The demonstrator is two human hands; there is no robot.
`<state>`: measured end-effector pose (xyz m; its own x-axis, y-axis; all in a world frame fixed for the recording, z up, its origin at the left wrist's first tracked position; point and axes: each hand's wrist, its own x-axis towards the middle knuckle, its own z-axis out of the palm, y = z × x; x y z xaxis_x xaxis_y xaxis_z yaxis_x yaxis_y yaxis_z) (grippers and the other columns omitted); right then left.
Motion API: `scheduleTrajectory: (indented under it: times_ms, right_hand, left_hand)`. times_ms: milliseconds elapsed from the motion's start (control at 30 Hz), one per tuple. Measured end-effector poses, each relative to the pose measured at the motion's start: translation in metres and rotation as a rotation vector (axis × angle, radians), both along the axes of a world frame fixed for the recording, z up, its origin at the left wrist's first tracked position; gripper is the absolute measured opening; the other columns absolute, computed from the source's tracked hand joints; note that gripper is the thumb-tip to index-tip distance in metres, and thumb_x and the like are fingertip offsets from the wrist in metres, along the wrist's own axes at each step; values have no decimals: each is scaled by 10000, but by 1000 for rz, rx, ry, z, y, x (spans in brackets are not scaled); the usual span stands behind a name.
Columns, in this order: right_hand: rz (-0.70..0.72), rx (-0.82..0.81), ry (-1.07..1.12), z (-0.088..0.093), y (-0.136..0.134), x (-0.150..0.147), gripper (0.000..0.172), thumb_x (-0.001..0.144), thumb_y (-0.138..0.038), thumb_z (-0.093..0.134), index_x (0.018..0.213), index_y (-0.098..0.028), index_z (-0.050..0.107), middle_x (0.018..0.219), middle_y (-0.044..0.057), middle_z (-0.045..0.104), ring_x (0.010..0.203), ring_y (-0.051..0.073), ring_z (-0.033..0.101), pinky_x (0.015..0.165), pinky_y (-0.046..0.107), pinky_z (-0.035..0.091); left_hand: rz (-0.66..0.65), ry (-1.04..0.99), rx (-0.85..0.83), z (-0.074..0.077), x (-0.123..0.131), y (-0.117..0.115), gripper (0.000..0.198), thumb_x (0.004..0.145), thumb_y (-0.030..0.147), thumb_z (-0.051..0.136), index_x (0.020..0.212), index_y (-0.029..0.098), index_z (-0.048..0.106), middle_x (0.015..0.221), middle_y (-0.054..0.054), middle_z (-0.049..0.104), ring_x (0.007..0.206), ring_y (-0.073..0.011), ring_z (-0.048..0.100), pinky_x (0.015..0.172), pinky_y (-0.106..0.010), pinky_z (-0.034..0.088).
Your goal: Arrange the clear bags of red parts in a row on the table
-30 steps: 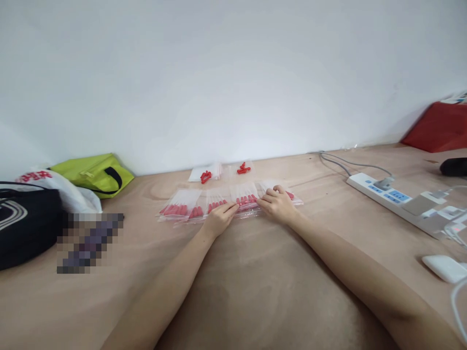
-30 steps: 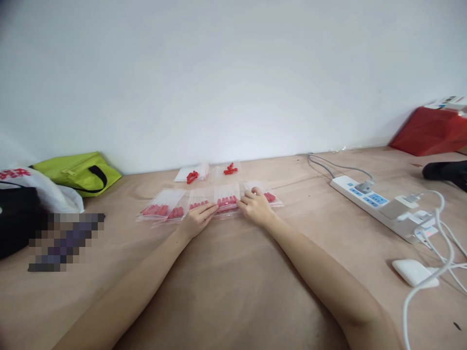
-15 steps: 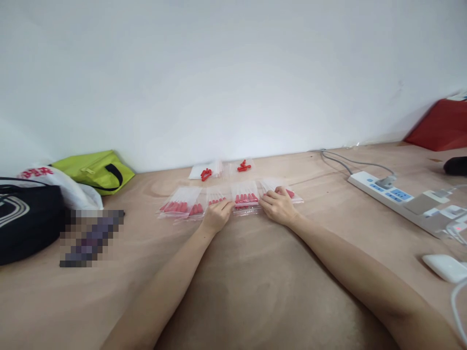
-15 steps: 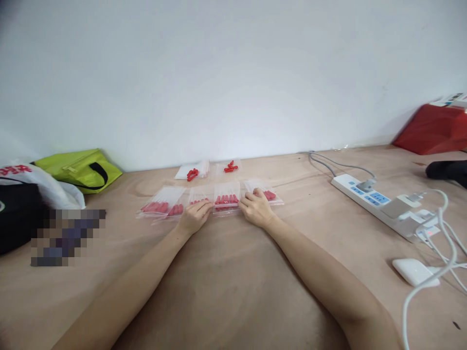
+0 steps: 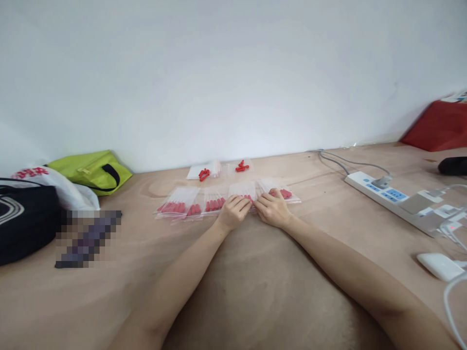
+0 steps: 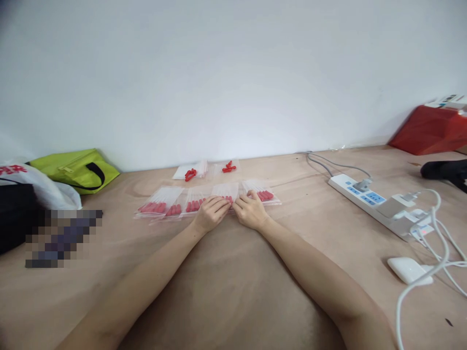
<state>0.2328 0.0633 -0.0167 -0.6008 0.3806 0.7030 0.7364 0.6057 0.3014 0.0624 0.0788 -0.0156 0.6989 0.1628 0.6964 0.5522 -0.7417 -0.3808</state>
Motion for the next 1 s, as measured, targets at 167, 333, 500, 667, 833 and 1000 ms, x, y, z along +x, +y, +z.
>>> scheduleTrajectory:
  times_ms: [167, 333, 500, 667, 833, 1000]
  right_hand:
    - [-2, 22, 15, 2, -1, 0, 231, 799, -126, 398, 626, -163, 546, 583, 6, 520, 646, 123, 404, 728, 327, 216]
    - [-14, 18, 37, 4, -1, 2, 217, 791, -110, 400, 652, -170, 555, 593, -2, 527, 664, 112, 423, 785, 334, 206]
    - [12, 43, 64, 4, 1, 3, 189, 765, -92, 408, 665, -168, 549, 602, -16, 530, 665, 105, 433, 807, 339, 212]
    - [15, 31, 70, 3, 3, 5, 193, 757, -93, 403, 654, -172, 546, 603, -15, 536, 667, 103, 437, 821, 344, 210]
    - [18, 12, 86, 0, 5, 7, 193, 749, -90, 403, 657, -175, 551, 630, -15, 561, 682, 103, 443, 847, 353, 197]
    - [-13, -28, 77, -3, 8, 9, 176, 739, -101, 417, 679, -180, 561, 655, -12, 577, 698, 107, 445, 875, 363, 173]
  left_hand:
    - [14, 8, 12, 1, -5, 0, 124, 808, 123, 465, 768, 142, 581, 779, -30, 647, 746, -133, 578, 767, -311, 450]
    - [21, 14, 32, 6, -16, 1, 109, 807, 126, 471, 777, 145, 574, 759, -31, 641, 735, -132, 578, 760, -311, 456]
    - [2, 19, 72, 8, -30, 3, 102, 796, 113, 482, 821, 147, 575, 791, -38, 647, 760, -139, 582, 771, -316, 461]
    - [35, 14, 58, 8, -39, 4, 120, 804, 110, 461, 837, 144, 571, 809, -59, 641, 759, -150, 579, 752, -323, 458]
    - [105, -11, 17, 9, -43, 9, 121, 825, 144, 444, 767, 139, 550, 725, -65, 610, 689, -155, 559, 668, -308, 435]
    - [185, 23, 44, 5, -45, 13, 171, 843, 218, 438, 714, 144, 523, 677, -47, 587, 610, -144, 531, 589, -280, 412]
